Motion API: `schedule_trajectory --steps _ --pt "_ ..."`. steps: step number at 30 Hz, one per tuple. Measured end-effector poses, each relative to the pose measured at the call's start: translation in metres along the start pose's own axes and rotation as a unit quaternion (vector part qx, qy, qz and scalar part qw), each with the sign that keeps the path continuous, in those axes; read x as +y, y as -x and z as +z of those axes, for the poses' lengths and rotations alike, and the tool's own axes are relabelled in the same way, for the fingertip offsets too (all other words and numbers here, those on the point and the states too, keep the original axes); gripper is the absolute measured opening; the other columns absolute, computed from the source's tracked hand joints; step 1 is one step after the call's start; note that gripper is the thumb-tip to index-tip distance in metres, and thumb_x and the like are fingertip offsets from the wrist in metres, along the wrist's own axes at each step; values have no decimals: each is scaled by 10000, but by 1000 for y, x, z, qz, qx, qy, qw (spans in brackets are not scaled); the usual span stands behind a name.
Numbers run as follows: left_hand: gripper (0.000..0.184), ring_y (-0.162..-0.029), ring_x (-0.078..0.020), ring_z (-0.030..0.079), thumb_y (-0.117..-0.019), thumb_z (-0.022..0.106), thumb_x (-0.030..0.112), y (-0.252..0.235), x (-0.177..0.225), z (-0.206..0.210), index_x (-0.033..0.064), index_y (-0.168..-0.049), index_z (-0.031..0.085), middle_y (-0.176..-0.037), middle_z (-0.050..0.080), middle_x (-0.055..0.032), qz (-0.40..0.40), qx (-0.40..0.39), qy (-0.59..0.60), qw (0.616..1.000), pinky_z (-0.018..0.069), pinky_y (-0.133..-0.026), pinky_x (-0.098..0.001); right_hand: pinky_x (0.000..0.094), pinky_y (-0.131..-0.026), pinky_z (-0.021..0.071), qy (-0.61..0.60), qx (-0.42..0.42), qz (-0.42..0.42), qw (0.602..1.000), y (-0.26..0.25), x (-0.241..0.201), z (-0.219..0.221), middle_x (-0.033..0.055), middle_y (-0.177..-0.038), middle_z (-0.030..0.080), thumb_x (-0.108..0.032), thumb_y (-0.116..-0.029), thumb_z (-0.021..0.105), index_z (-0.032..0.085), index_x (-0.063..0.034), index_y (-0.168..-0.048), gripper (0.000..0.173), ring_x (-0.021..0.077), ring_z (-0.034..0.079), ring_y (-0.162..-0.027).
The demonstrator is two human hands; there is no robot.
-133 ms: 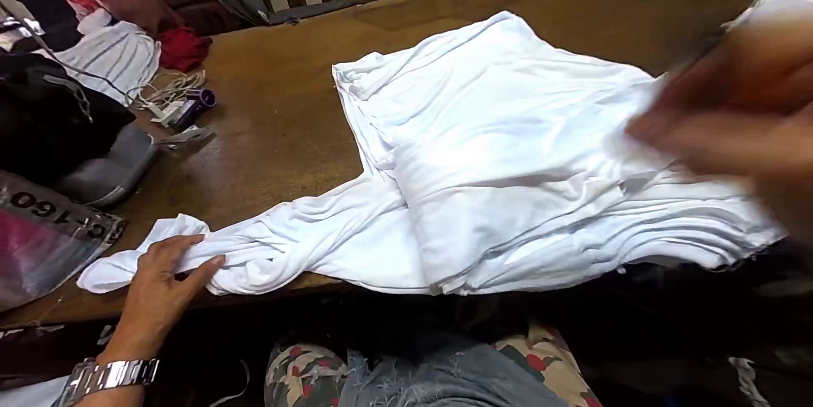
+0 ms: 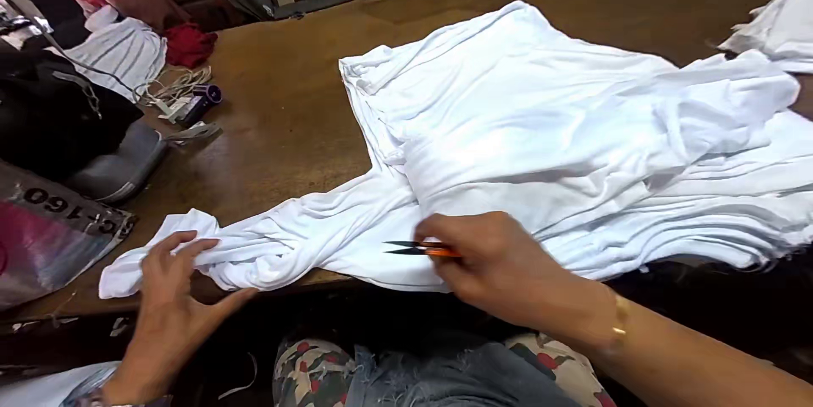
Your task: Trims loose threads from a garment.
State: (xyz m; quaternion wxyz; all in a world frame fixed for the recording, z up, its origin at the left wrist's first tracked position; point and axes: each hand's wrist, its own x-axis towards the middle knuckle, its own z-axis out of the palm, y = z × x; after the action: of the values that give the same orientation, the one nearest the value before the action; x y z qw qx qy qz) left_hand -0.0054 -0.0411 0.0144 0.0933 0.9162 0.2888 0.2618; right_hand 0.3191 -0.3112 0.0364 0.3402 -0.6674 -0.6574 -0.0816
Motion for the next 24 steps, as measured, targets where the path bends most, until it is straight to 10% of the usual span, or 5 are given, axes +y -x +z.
schedule_trajectory --steps 9,13,17,21,24 --pt "234 -1087 -253 592 -909 631 322 18 4 34 120 -973 731 -1121 630 -51 40 -9 55 998 457 -921 -552 534 -685 509 131 -288 53 947 -100 26 44 136 -820 669 -90 -919 646 700 -61 -929 61 344 679 -848" --pt "322 -705 -166 624 -973 581 387 6 -2 1 80 -930 669 -771 630 -23 14 -14 26 999 529 -651 -437 516 -676 491 93 -280 103 950 -113 31 39 104 -764 619 -145 -975 598 651 -77 -882 127 306 646 -797" --pt "251 -693 -71 643 -868 699 345 -11 -23 -57 100 -918 718 -805 691 12 -20 -21 42 999 548 -642 -323 515 -693 495 35 -209 155 965 -123 44 41 101 -794 618 -156 -997 594 655 -72 -897 144 289 635 -802" --pt "108 -791 -304 627 -900 692 -83 -24 -1 -107 -157 -954 634 -856 643 -264 -185 -95 -14 978 507 -769 -490 598 -710 530 91 -213 172 957 -108 27 73 199 -870 670 -162 -983 606 638 -15 -1065 171 406 690 -857" --pt "155 -938 -282 617 -921 512 -176 -18 14 -121 -263 -1026 587 -990 636 -349 -274 -135 -29 952 487 -917 -386 534 -626 543 133 -183 119 967 -83 16 94 189 -891 664 -127 -932 650 628 -5 -1049 171 379 694 -786"
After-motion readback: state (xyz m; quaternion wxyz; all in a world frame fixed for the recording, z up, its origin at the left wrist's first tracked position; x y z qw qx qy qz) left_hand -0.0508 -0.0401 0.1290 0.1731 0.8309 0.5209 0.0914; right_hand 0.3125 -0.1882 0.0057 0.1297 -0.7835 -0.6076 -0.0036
